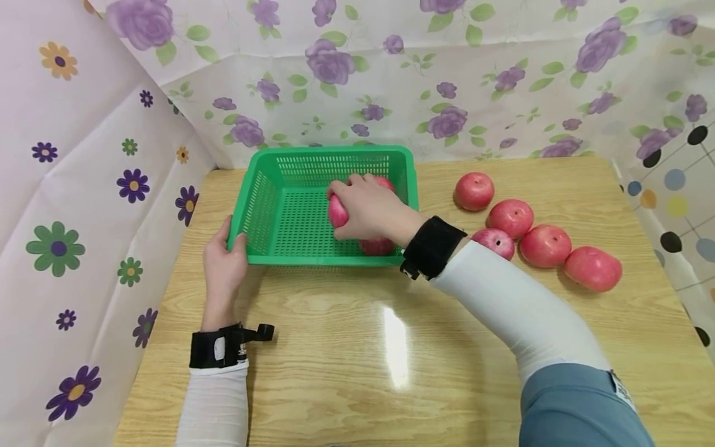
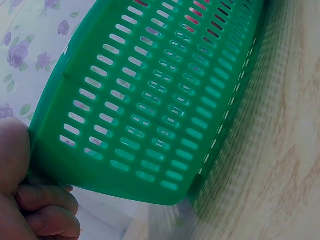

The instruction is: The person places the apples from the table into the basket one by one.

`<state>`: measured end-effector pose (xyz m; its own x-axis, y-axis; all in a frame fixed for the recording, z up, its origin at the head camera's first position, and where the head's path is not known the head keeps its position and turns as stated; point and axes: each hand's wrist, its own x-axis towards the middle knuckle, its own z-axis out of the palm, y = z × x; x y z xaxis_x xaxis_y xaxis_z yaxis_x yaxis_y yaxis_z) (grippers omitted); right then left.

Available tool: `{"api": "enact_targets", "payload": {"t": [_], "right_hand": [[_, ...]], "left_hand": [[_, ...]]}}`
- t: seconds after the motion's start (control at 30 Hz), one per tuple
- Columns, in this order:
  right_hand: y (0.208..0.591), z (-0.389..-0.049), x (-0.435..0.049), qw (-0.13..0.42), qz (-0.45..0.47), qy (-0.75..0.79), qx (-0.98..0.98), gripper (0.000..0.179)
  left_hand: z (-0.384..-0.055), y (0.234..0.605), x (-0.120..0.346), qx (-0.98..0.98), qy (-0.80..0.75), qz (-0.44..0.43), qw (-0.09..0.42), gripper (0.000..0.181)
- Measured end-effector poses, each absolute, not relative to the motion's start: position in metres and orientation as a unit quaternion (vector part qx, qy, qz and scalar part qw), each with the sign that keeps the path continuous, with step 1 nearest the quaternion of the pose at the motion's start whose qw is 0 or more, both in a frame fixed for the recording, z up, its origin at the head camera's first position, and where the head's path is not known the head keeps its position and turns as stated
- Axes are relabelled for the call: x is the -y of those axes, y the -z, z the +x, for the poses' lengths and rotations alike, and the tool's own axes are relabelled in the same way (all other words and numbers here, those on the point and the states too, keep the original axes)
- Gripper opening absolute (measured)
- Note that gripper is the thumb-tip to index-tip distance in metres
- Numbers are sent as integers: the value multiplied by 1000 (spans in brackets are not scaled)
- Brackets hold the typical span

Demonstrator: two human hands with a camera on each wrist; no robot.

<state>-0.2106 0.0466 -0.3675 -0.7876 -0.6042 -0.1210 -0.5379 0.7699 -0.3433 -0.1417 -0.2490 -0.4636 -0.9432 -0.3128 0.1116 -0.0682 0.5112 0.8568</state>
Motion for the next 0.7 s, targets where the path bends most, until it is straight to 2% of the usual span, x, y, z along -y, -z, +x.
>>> {"api": "enact_targets", "payload": {"t": [0.27,0.5,0.7], "right_hand": [[378,-218,-35,150,-307,119,-932,67],[387,-225,-27,129,-307,120,-935,71],[395,-232,-22,143,-303,112,-935,72]], "left_hand": [[-142,465,250,860,481,109,128,51],[-142,466,250,861,480,110,127,52],[-142,466,249,861,480,108,129,51]]}}
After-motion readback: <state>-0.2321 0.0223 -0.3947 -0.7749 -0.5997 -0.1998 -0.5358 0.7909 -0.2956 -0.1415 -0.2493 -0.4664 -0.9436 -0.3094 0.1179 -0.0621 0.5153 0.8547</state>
